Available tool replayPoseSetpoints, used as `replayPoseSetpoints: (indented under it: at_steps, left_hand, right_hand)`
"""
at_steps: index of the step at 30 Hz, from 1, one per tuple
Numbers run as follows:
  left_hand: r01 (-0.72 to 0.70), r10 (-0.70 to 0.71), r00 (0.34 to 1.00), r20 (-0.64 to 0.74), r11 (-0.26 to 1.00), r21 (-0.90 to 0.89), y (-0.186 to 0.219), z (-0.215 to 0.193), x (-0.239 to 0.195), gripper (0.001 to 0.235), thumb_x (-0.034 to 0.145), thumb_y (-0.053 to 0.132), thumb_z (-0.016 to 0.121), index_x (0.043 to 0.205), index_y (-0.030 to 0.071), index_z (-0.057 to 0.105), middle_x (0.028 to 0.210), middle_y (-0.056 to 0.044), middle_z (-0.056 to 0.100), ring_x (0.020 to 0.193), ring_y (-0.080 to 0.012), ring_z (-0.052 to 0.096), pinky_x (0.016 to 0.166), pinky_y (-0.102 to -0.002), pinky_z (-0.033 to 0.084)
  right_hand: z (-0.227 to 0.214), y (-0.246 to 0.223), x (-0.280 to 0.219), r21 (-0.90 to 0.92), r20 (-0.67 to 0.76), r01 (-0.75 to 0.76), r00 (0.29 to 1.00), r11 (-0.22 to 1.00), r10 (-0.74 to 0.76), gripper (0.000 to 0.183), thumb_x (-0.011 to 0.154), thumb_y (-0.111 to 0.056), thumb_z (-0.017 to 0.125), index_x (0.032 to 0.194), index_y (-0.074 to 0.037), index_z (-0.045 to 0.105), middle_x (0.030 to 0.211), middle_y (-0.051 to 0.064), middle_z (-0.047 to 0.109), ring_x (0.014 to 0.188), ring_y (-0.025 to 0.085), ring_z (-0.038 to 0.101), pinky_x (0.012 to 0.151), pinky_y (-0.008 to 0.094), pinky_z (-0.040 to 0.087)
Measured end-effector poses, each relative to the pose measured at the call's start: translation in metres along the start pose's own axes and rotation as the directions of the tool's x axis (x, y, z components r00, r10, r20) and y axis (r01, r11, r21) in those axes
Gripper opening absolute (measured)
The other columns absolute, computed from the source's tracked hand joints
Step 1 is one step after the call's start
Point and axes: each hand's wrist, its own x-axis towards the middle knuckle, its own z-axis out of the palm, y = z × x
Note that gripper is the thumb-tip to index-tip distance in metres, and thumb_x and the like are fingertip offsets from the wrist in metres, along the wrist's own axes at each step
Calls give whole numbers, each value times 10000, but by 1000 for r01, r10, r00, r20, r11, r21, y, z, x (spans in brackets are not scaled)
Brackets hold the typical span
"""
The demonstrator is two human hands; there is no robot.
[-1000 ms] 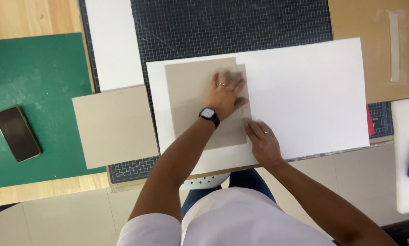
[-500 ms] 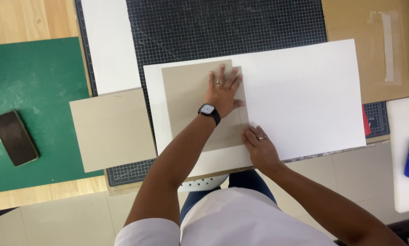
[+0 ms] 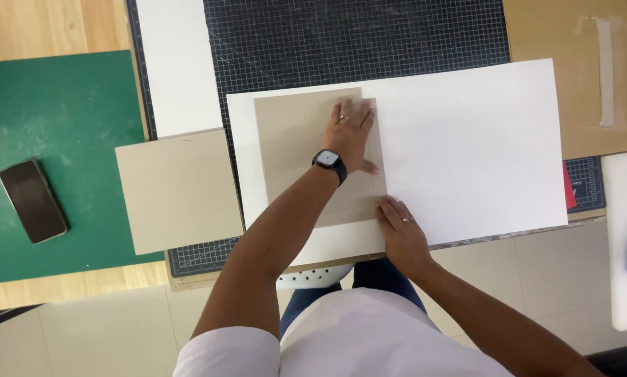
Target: Applying adhesive to cardboard, bonding a paper sheet, smoothing the surface with a squeegee, and trimming the edges with a utility knife.
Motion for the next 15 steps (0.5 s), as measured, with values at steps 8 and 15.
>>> replayPoseSetpoints:
  at_steps: [8, 15]
  left_hand:
    - [-58, 61, 993, -105, 998, 36, 27, 32, -32, 952, 937, 659, 590, 1645, 132, 231, 1724, -63, 188, 1568, -425, -34, 1292, -542, -19]
    - [-165, 110, 861, -497, 984, -68, 63, 114, -56, 423, 966, 352, 667, 1335, 147, 659, 1440, -57, 598, 1500, -447, 325, 1261, -665, 139]
  right_hand:
    - [17, 27, 4, 123, 85, 29, 996, 992, -39, 369, 1016, -70, 478, 1359, -58, 614, 1354, 96, 588, 1353, 309, 548, 1204, 466, 397]
    - [-2, 105, 98, 371, -53, -112, 989, 922, 141, 451, 952, -14, 587, 1266, -301, 736, 1283, -124, 693, 1280, 156, 615, 1066, 360, 507]
